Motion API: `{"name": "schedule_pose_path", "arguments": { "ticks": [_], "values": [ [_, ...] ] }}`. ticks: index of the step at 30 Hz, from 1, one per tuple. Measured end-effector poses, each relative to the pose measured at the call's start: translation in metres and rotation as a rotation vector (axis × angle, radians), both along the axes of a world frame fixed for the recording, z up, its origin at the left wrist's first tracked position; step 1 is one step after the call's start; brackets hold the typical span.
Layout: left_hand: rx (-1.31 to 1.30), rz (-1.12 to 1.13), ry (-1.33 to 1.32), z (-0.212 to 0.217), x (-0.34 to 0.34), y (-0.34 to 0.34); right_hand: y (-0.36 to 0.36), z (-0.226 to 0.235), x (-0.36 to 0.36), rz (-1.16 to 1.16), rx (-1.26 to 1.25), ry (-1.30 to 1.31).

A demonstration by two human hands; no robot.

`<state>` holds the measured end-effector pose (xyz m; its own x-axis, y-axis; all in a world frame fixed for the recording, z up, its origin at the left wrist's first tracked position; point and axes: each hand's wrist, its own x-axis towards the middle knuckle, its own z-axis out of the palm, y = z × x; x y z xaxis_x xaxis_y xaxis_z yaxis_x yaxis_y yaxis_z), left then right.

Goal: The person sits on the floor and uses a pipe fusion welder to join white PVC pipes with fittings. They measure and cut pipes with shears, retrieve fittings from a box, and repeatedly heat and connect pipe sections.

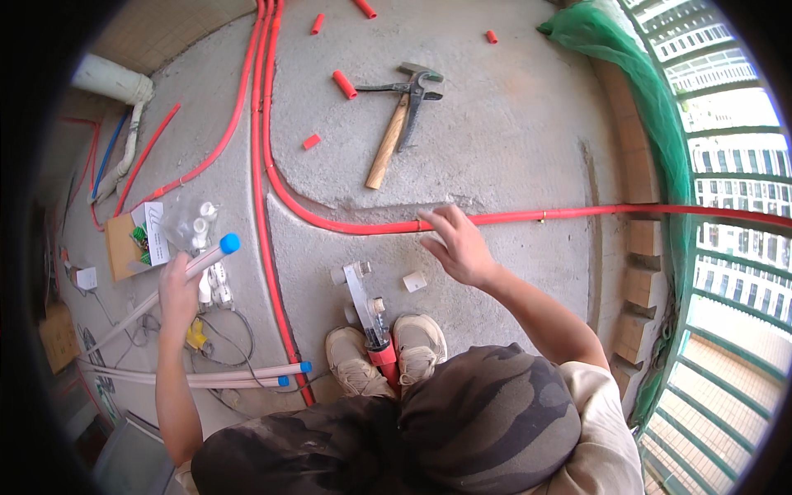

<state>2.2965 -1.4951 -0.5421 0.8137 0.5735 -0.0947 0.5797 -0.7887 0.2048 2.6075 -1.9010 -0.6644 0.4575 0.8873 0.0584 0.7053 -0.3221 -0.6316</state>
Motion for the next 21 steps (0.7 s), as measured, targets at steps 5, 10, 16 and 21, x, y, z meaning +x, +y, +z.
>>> {"name": "schedule_pose_path", "arguments": {
  "ticks": [5, 10, 16, 21],
  "values": [
    [-0.469, -0.252, -0.035, 0.009, 0.135, -0.096, 0.067, 0.068, 0.008, -0.140, 0.580, 1.463],
    [-0.646, -0.286, 0.159, -0.006, 0.160, -0.135, 0.060, 0.061, -0.003, -0.168, 0.425, 1.360],
    [-0.622, -0.196, 0.469, -0.041, 0.077, -0.014, -0.026, 0.049, 0.076, -0.876, 0.844, 1.121],
    [-0.357, -0.130, 0.270, -0.054, 0.065, -0.023, -0.082, 0.053, 0.153, -1.041, 0.269, 0.599]
  ]
}}
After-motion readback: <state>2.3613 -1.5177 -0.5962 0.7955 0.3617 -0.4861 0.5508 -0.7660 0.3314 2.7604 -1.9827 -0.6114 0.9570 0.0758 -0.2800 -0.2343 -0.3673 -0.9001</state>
